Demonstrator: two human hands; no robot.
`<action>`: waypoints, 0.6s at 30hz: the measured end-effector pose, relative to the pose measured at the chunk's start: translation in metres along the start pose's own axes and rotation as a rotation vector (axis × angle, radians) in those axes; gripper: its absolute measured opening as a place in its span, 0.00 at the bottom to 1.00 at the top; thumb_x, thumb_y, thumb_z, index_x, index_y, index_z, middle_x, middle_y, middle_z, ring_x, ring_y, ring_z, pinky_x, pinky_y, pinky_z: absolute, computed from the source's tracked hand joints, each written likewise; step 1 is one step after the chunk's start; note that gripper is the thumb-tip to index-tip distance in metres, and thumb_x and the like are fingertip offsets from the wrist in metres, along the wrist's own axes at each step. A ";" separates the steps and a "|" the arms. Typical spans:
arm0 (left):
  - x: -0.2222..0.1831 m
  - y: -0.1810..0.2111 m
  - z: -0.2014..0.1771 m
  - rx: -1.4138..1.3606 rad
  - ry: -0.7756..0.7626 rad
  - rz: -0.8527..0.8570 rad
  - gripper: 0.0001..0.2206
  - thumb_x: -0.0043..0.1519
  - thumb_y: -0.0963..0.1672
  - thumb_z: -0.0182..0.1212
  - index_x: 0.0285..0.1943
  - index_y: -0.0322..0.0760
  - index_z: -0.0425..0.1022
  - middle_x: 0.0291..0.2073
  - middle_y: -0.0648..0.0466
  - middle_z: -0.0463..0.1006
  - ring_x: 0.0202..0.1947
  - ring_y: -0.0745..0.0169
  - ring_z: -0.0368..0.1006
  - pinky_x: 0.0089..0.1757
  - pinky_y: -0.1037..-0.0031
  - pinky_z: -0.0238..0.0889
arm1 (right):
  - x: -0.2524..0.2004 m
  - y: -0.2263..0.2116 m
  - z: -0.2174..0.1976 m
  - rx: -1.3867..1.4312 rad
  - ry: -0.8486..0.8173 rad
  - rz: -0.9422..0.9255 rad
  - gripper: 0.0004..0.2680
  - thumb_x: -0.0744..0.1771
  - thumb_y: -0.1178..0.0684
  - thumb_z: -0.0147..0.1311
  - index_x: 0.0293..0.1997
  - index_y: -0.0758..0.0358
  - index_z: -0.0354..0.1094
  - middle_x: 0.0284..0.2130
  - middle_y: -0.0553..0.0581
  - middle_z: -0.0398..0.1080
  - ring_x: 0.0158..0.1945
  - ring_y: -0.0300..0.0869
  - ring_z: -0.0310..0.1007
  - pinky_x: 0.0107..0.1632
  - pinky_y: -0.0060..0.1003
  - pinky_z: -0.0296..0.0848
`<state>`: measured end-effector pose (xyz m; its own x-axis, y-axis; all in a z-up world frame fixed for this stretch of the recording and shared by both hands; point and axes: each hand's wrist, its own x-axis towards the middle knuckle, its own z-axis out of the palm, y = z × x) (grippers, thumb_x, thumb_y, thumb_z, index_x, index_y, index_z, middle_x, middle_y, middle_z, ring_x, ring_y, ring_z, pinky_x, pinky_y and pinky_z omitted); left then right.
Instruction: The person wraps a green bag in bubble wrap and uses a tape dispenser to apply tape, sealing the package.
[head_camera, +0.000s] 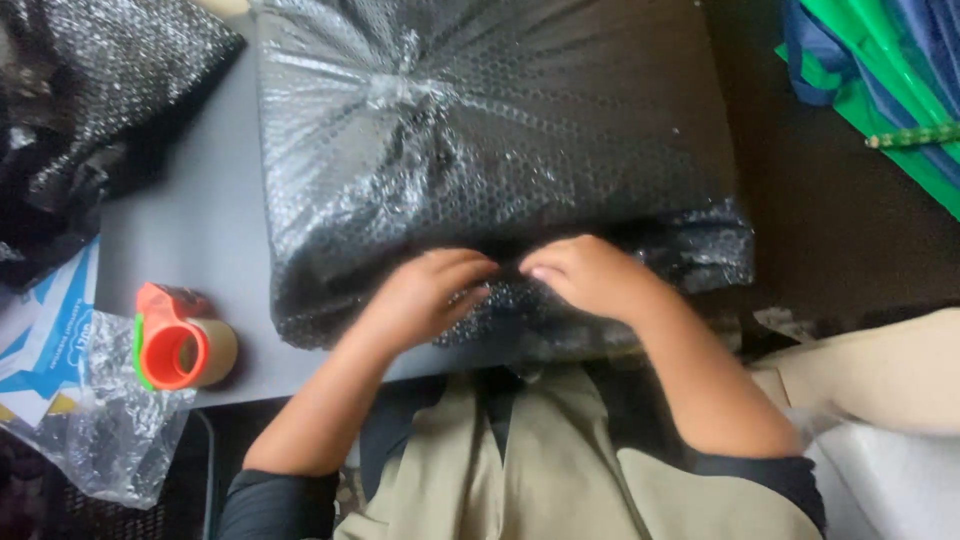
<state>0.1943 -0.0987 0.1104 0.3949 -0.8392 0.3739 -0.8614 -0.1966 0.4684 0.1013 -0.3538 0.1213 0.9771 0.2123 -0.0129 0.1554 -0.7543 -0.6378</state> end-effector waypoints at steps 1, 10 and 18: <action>0.000 -0.009 0.018 -0.005 -0.002 0.003 0.12 0.64 0.47 0.65 0.55 0.45 0.79 0.50 0.53 0.81 0.52 0.50 0.78 0.50 0.62 0.71 | 0.005 0.020 0.017 0.000 0.000 0.006 0.10 0.69 0.52 0.51 0.51 0.58 0.78 0.46 0.60 0.79 0.53 0.51 0.79 0.56 0.47 0.76; -0.014 -0.059 0.088 0.281 0.049 -0.230 0.15 0.64 0.49 0.62 0.60 0.49 0.75 0.37 0.50 0.83 0.35 0.46 0.82 0.34 0.60 0.75 | -0.009 0.011 0.041 -0.194 -0.056 0.098 0.23 0.64 0.41 0.64 0.64 0.56 0.69 0.62 0.59 0.69 0.67 0.52 0.66 0.67 0.51 0.64; -0.005 -0.042 0.067 0.191 -0.109 -0.364 0.24 0.69 0.57 0.46 0.67 0.47 0.70 0.42 0.40 0.82 0.44 0.36 0.80 0.43 0.51 0.72 | -0.019 0.051 0.084 -0.535 0.472 -0.181 0.02 0.66 0.50 0.62 0.37 0.48 0.80 0.33 0.45 0.75 0.47 0.40 0.72 0.45 0.38 0.72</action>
<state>0.2069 -0.1199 0.0353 0.6568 -0.7444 0.1203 -0.7199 -0.5715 0.3940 0.0787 -0.3445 0.0242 0.8691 0.1631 0.4669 0.2517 -0.9585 -0.1338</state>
